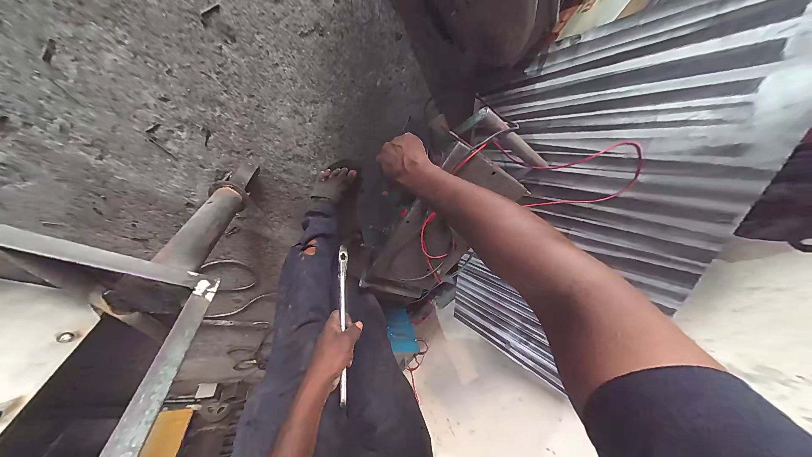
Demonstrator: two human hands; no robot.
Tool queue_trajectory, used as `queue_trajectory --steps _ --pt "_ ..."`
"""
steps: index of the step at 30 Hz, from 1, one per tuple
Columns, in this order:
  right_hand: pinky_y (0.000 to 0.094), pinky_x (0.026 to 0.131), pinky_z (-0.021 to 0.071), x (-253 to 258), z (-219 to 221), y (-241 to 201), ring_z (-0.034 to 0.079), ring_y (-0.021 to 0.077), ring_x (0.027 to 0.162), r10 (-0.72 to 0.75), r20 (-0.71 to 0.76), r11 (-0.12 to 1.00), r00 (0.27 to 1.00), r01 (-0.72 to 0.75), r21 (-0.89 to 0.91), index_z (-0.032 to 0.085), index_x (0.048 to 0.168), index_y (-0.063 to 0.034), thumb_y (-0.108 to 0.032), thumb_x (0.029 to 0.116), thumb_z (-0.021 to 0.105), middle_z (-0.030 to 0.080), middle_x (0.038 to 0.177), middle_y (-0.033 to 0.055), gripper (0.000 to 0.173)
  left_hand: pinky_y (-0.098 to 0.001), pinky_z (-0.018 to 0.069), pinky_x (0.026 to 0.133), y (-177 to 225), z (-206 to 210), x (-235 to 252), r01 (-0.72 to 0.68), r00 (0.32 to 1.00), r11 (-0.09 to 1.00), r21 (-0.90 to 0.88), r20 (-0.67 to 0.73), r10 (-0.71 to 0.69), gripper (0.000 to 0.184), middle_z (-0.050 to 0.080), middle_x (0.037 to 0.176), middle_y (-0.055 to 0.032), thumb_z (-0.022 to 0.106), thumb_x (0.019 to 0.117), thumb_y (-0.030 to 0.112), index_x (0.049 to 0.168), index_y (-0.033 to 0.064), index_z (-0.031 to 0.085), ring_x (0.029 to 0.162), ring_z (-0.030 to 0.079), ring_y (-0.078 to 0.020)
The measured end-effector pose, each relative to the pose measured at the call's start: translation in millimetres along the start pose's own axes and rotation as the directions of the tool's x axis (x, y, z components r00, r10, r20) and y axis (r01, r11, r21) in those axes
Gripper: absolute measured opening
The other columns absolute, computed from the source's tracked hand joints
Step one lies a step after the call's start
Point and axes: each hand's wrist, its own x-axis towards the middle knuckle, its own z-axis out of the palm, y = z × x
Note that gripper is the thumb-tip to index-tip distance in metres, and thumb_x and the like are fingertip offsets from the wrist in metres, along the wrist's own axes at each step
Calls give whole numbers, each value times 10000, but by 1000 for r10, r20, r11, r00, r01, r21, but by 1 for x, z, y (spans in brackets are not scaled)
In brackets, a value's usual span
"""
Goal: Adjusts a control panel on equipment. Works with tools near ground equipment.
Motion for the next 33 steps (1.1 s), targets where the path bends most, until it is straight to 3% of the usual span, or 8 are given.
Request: queue_trajectory --steps 3,5,12,19,23,29,31,33 --pt "602 792 556 -2 5 1 675 396 1055 5 -40 991 999 1 134 713 1028 -40 -179 852 793 701 1090 187 239 -266 388 399 2 0 0 8 1000 1000 11 -1 -8 160 452 671 -39 604 1017 129 1056 77 458 442 407 -129" --pt "596 809 562 -5 11 2 685 393 1056 0 -82 975 997 19 221 698 1062 -49 -138 970 639 703 1090 186 141 -265 388 400 2 1 -1 7 1000 1000 12 2 -7 161 450 671 -36 605 1016 129 1052 77 458 442 407 -128" --pt "591 792 574 -22 1 0 685 391 1060 74 3 935 997 -71 347 651 1105 -26 -213 1051 485 667 1148 206 256 -268 389 410 1 0 0 -6 1000 998 57 3 6 155 452 680 -37 599 1022 140 1060 79 461 454 411 -129" --pt "602 830 557 -18 16 6 674 405 1062 98 -125 959 987 -61 276 704 1029 -30 -284 908 751 686 1127 202 285 -265 386 400 2 -1 -1 -3 1000 1000 31 1 3 158 440 655 -34 607 1022 129 1044 76 460 438 401 -127" --pt "631 744 545 -39 15 15 689 392 983 164 -56 906 985 -128 404 697 1010 -104 -483 901 736 705 1034 166 396 -264 387 401 4 -1 0 -6 1000 1000 27 -6 6 157 440 655 -33 607 1021 122 1044 75 459 438 399 -125" --pt "660 910 519 -52 39 27 658 410 1143 231 29 688 973 -184 702 503 1513 -189 -202 931 646 681 1254 197 600 -264 388 407 4 0 -1 4 1000 999 48 -9 -4 164 448 674 -34 613 1018 132 1049 80 460 448 403 -125" --pt "648 897 522 -54 42 28 673 373 1112 203 18 660 979 -150 736 616 1427 -215 -195 928 623 705 1218 159 499 -266 396 406 4 -1 -1 0 1000 998 55 -11 1 161 452 683 -36 612 1017 133 1054 80 464 449 408 -126" --pt "611 780 545 -59 40 34 705 318 929 231 -16 620 973 -135 773 763 1122 -184 -221 914 634 741 1010 119 248 -268 397 406 4 -1 -2 4 1000 998 65 -19 -3 161 451 674 -36 609 1018 131 1058 77 463 444 408 -126"
